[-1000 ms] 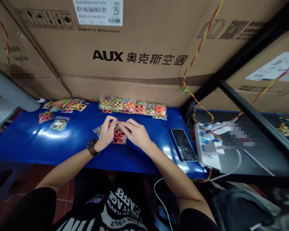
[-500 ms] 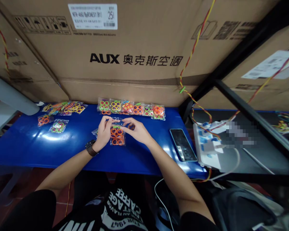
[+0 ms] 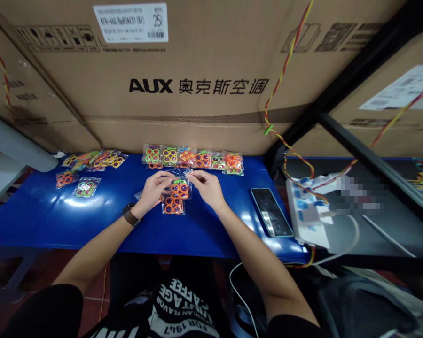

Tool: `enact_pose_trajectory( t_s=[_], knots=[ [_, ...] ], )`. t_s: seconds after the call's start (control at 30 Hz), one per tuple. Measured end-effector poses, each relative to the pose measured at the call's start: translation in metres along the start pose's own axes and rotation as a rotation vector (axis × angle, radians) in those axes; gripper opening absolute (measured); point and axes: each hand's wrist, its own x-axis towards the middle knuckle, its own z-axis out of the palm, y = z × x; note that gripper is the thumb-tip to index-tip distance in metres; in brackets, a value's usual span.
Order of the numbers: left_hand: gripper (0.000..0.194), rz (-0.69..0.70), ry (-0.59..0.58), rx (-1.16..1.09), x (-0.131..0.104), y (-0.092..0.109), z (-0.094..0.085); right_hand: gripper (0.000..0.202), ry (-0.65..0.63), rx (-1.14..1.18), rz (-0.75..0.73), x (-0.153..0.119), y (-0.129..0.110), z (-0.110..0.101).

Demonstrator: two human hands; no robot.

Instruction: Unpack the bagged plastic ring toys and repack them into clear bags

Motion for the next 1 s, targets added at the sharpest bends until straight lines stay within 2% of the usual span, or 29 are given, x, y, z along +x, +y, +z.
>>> enact_pose_trajectory(
  t_s=[0.2, 0.47, 0.67, 0.87, 1.0],
  knots=[
    [0.03, -0.028, 0.049, -0.026, 0.001, 0.001, 0.001, 0.03, 0.026, -0.033, -0.019, 0.0, -0.001, -0.002],
    [0.025, 0.001, 0.102, -0.012, 0.004, -0.001, -0.001, 0.023, -0.086, -0.021, -0.085, 0.004, 0.005, -0.007],
    [0.027, 0.028, 0.123, 0.002, 0.004, -0.002, 0.0, 0.019, -0.076, -0.098, -0.166, 0.003, 0.004, -0.008],
    [0.017, 0.084, 0.096, 0.027, 0.001, -0.006, -0.001, 0.02, -0.028, -0.071, -0.094, 0.0, -0.001, -0.001],
    [0.021, 0.171, 0.072, 0.069, -0.006, -0.008, 0.003, 0.03, 0.02, 0.026, -0.032, -0.001, 0.007, 0.008]
  ],
)
